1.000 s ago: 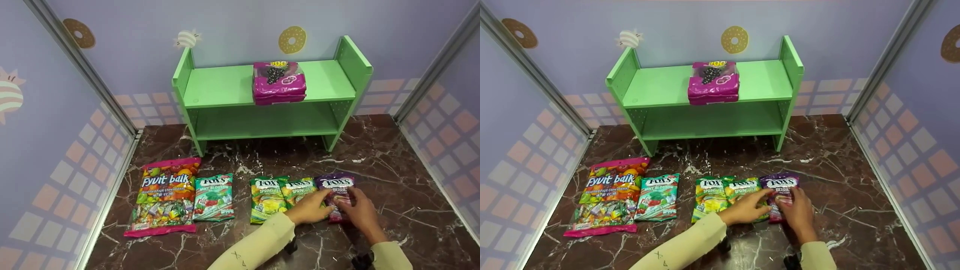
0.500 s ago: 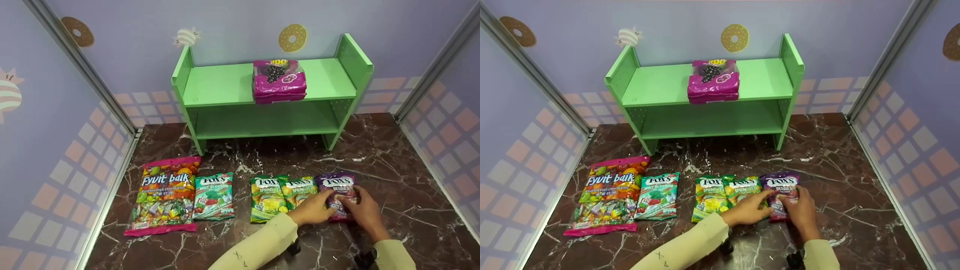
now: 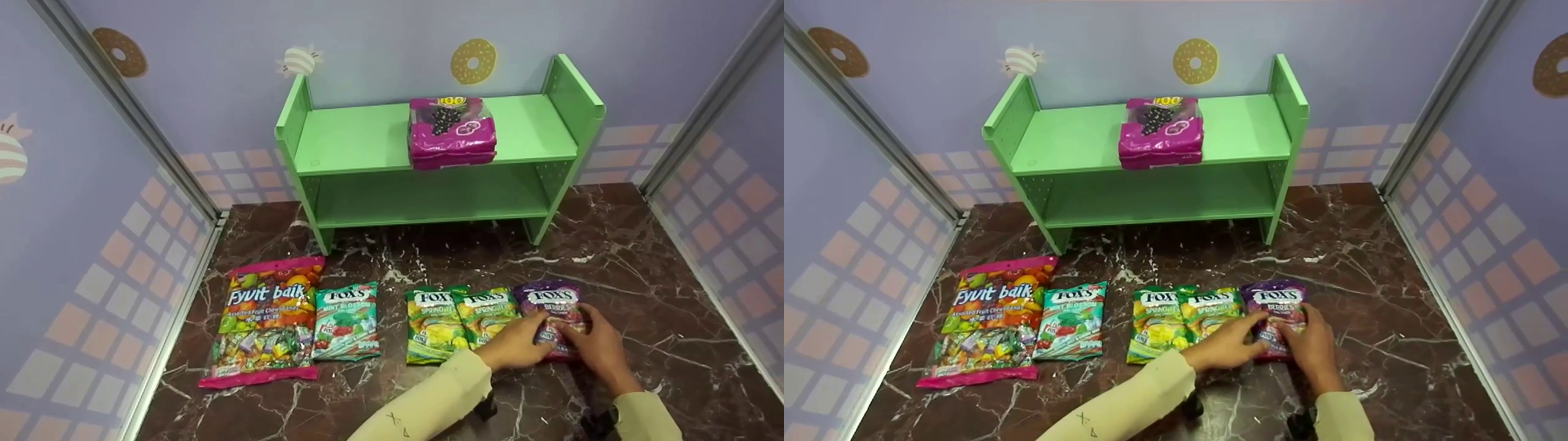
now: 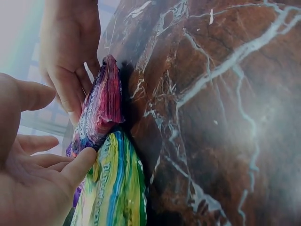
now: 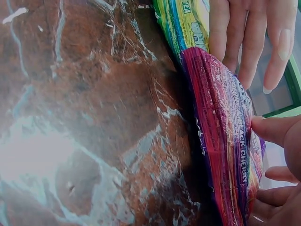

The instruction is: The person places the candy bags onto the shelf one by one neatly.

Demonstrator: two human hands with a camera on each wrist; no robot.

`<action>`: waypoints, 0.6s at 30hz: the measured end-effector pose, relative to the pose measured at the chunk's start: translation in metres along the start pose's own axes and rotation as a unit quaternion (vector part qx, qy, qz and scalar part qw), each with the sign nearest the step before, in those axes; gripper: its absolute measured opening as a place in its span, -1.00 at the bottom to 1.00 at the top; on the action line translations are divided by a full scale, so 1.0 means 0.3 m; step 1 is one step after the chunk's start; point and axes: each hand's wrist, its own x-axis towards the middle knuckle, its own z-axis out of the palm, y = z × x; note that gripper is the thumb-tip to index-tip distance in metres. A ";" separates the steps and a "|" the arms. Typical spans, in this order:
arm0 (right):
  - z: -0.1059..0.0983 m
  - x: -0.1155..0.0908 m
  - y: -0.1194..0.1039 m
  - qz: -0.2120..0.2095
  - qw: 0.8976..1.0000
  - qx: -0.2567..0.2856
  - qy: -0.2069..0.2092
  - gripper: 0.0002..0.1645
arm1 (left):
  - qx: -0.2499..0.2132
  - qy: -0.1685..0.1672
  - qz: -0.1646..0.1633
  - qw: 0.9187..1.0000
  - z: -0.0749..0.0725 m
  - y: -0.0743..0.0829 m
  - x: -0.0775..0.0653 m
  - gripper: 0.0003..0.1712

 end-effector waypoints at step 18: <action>-0.013 -0.009 0.022 0.014 1.000 -0.001 0.004 0.03 | -0.012 0.005 -0.015 1.000 0.021 0.027 0.015 -0.29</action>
